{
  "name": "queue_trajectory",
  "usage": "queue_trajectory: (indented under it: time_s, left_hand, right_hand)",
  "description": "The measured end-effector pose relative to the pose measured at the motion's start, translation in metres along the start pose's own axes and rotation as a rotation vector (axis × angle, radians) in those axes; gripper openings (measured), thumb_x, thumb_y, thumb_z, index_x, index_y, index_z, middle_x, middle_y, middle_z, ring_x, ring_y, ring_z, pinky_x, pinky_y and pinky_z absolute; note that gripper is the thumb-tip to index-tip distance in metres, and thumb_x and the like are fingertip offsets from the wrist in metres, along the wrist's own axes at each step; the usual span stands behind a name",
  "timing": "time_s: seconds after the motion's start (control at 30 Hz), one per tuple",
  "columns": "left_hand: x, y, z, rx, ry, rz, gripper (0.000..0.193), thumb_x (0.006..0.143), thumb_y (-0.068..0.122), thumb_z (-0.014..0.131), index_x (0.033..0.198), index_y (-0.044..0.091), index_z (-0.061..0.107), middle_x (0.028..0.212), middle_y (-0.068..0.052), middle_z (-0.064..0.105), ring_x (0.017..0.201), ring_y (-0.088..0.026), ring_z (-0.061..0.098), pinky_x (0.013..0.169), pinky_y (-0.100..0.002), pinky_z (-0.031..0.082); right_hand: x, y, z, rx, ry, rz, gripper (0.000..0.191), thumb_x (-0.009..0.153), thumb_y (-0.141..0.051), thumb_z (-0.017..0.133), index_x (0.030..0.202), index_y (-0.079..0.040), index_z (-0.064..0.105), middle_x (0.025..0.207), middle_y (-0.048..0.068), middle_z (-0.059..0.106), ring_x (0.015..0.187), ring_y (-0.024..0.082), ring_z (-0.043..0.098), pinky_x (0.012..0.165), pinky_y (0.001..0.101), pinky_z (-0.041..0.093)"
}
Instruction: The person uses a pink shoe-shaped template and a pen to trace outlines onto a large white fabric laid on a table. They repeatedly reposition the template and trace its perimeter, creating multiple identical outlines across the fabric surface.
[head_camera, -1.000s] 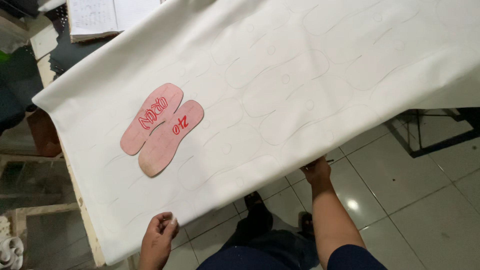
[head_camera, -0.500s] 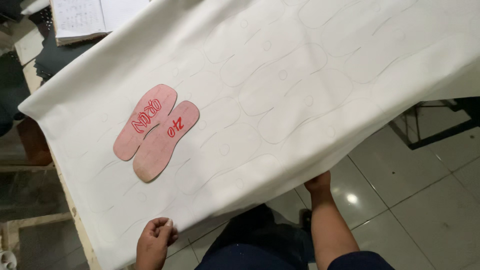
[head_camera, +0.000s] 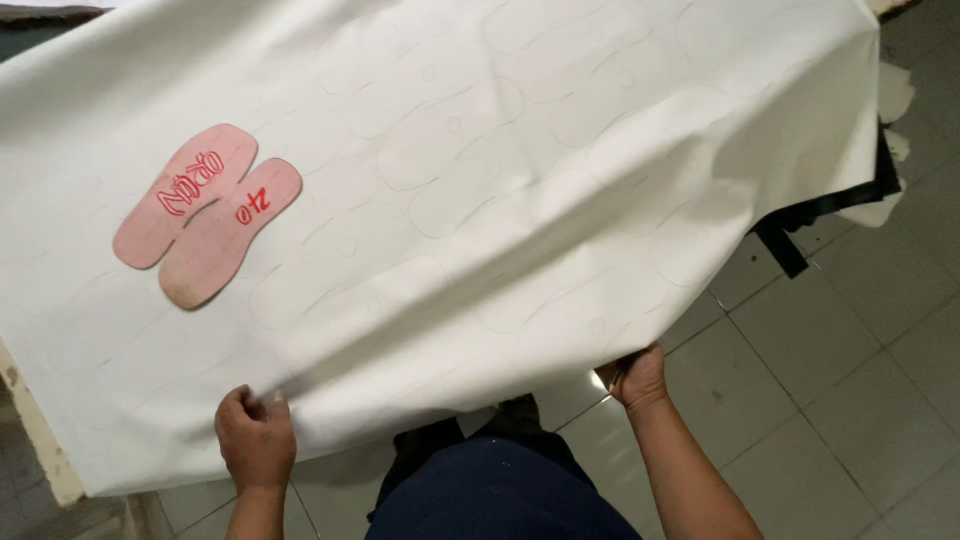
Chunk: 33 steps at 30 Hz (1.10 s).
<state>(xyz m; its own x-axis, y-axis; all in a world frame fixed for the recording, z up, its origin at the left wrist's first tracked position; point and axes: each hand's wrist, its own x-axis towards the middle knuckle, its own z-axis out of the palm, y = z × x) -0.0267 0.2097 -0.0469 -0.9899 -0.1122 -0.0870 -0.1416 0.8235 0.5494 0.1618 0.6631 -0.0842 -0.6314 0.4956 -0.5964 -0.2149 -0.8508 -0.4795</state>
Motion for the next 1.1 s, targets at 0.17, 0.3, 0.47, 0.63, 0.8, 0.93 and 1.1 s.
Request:
queue_trajectory:
  time_s: [0.17,0.3,0.47,0.63,0.8,0.93,1.1]
  left_hand:
    - [-0.066,-0.005,0.044,0.189,-0.011,0.119,0.064,0.099,0.039,0.059,0.144,-0.003,0.045,0.149,-0.029,0.040,0.139,-0.043,0.038,0.109,-0.056,0.037]
    - [-0.120,0.000,0.078,0.215,-0.134,0.283,0.062,0.098,0.044,0.052,0.149,0.008,0.042,0.156,-0.019,0.039,0.148,-0.035,0.033,0.120,-0.057,0.025]
    - [-0.164,0.020,0.099,0.232,-0.070,0.561,0.070,0.091,0.046,0.061,0.149,0.014,0.039,0.156,-0.015,0.037,0.151,-0.030,0.027,0.123,-0.056,0.019]
    - [-0.169,0.048,0.104,0.261,-0.205,0.797,0.084,0.078,0.042,0.073,0.148,0.014,0.036,0.155,-0.014,0.036,0.149,-0.031,0.026,0.121,-0.059,0.017]
    - [-0.164,0.078,0.114,0.380,-0.363,0.810,0.097,0.071,0.043,0.080,0.154,0.017,0.035,0.158,-0.007,0.034,0.150,-0.026,0.027,0.122,-0.056,0.017]
    - [-0.168,0.098,0.121,0.229,-0.351,0.952,0.086,0.079,0.050,0.077,0.149,0.016,0.040,0.156,-0.007,0.037,0.148,-0.025,0.029,0.122,-0.057,0.016]
    - [-0.169,0.141,0.122,0.180,-0.515,1.150,0.080,0.087,0.064,0.064,0.151,0.020,0.041,0.160,-0.008,0.036,0.149,-0.028,0.029,0.121,-0.057,0.012]
  right_hand:
    - [-0.026,-0.024,-0.020,-0.024,-0.056,0.106,0.053,0.103,-0.039,0.043,0.132,0.003,0.058,0.130,0.016,0.063,0.114,0.030,0.064,0.103,0.0430,0.051]
    - [-0.031,-0.023,-0.046,-0.060,-0.034,0.115,0.034,0.106,-0.024,0.042,0.124,0.001,0.056,0.126,0.017,0.062,0.111,0.030,0.063,0.104,0.0455,0.052]
    - [-0.047,-0.030,-0.062,-0.237,0.110,0.089,0.027,0.102,-0.021,0.052,0.115,0.000,0.063,0.109,0.011,0.066,0.094,0.022,0.064,0.085,0.0358,0.054]
    - [-0.066,-0.045,-0.054,-0.445,0.125,-0.059,0.021,0.102,-0.023,0.064,0.098,-0.004,0.056,0.079,0.004,0.057,0.065,0.013,0.053,0.051,0.0281,0.040]
    - [-0.083,-0.056,-0.040,-0.485,0.144,-0.052,0.014,0.095,-0.019,0.067,0.094,-0.007,0.058,0.074,0.002,0.056,0.056,0.010,0.050,0.045,0.0242,0.037]
    - [-0.087,-0.065,-0.037,-0.628,0.139,-0.124,0.016,0.092,-0.015,0.072,0.089,-0.003,0.062,0.068,0.004,0.056,0.055,0.010,0.048,0.046,0.0244,0.037]
    - [-0.095,-0.071,-0.038,-0.704,0.201,-0.160,0.021,0.088,-0.016,0.075,0.084,-0.007,0.057,0.068,0.002,0.058,0.053,0.011,0.050,0.047,0.0271,0.038]
